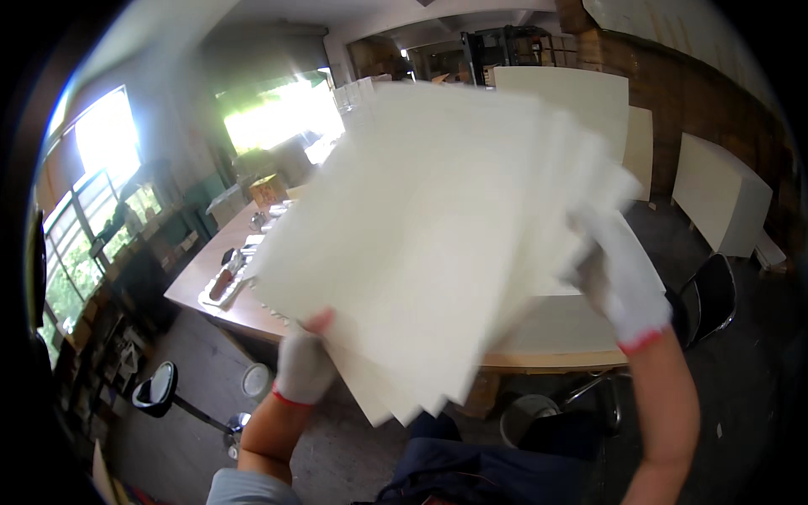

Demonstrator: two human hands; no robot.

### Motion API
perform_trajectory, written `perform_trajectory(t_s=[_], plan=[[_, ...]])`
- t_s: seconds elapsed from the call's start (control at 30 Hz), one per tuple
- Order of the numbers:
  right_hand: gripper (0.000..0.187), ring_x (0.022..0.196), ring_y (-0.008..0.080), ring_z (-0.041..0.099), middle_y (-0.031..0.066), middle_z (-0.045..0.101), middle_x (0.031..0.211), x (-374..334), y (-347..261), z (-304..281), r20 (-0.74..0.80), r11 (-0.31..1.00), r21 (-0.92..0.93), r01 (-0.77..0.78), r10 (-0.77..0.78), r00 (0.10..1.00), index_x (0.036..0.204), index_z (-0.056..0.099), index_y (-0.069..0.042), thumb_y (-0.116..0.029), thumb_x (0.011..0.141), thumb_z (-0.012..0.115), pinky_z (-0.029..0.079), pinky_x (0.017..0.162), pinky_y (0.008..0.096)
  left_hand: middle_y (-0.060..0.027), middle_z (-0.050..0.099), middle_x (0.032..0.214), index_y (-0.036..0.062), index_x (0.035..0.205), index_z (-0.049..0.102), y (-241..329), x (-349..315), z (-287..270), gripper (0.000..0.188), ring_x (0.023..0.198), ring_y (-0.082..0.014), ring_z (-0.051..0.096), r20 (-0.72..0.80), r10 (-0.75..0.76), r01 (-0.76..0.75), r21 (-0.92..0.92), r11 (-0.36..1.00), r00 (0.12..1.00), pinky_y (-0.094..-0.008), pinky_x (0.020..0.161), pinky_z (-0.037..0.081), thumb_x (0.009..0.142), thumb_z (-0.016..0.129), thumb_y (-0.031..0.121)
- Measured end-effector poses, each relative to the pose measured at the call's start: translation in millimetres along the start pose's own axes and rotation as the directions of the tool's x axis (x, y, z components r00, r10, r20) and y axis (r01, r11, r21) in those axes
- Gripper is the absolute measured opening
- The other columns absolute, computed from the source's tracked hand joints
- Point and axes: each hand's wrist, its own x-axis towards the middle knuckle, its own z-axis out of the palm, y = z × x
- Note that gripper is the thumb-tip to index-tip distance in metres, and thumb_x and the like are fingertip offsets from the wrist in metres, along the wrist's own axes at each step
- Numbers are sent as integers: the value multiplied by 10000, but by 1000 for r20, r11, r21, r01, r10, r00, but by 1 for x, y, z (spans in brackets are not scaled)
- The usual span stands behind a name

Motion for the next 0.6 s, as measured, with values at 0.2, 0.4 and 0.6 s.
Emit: perform_trajectory(t_s=[0.2,0.4,0.6], plan=[[482,1020,173,563,61,593,1232,50,102,191,518,999,-43,-5,26,855,1331,542,-14,-275,944,659,552,779,355,-144,579,1303,8,1307,537,78,97,-57,354,1180,-306,599,-109,260,-277,-179,944,959,-451,1025,507,962,561,79],[410,840,163,617,84,628,1003,98,160,234,329,974,-41,-225,225,917,1145,598,7,-346,943,651,484,601,294,-154,590,1237,-13,1247,573,65,151,-121,322,1137,-330,603,-468,57,-105,-78,991,882,-462,1027,508,939,573,83],[374,859,254,684,132,633,1095,103,174,228,324,933,67,-355,316,892,1178,572,6,-300,969,622,586,613,372,-157,531,1309,20,1332,461,60,151,-132,367,1231,-343,546,-384,-2,-64,-158,985,923,-545,1050,489,972,527,16]])
